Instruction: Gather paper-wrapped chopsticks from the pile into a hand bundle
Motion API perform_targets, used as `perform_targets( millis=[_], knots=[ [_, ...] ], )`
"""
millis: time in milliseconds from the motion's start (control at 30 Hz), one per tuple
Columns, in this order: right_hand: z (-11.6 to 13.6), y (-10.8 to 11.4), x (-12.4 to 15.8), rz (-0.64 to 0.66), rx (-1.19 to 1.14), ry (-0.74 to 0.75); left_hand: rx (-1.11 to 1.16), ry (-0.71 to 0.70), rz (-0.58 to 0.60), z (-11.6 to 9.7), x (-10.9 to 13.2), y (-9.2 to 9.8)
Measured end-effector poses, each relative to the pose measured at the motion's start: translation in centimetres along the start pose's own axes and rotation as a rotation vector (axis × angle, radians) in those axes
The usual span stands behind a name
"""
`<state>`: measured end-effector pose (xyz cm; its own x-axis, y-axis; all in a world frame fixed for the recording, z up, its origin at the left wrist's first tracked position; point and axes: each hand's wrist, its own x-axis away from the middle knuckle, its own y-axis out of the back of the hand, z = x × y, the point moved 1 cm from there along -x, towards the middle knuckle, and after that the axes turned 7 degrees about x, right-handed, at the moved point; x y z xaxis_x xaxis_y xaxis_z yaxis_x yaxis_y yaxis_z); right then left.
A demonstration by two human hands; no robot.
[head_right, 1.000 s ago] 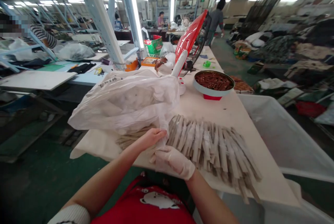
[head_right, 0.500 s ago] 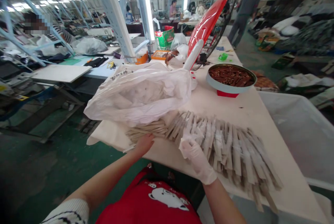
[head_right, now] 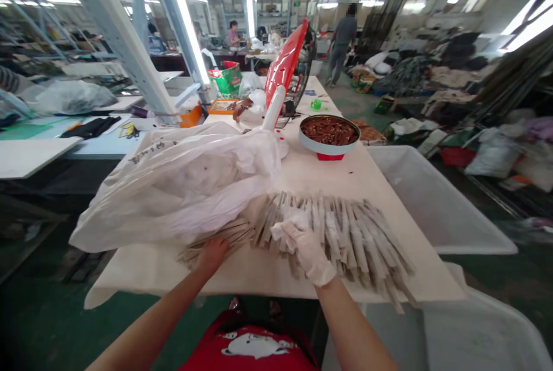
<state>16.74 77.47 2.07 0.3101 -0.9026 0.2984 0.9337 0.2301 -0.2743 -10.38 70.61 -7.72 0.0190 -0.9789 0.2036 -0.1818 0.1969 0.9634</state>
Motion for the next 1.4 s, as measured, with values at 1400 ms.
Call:
perform_targets(
  millis=[1400],
  knots=[
    [1.8, 6.1, 6.4, -0.113, -0.135, 0.149, 1.218, 0.078, 0.158, -21.5, 6.4, 7.9]
  ],
)
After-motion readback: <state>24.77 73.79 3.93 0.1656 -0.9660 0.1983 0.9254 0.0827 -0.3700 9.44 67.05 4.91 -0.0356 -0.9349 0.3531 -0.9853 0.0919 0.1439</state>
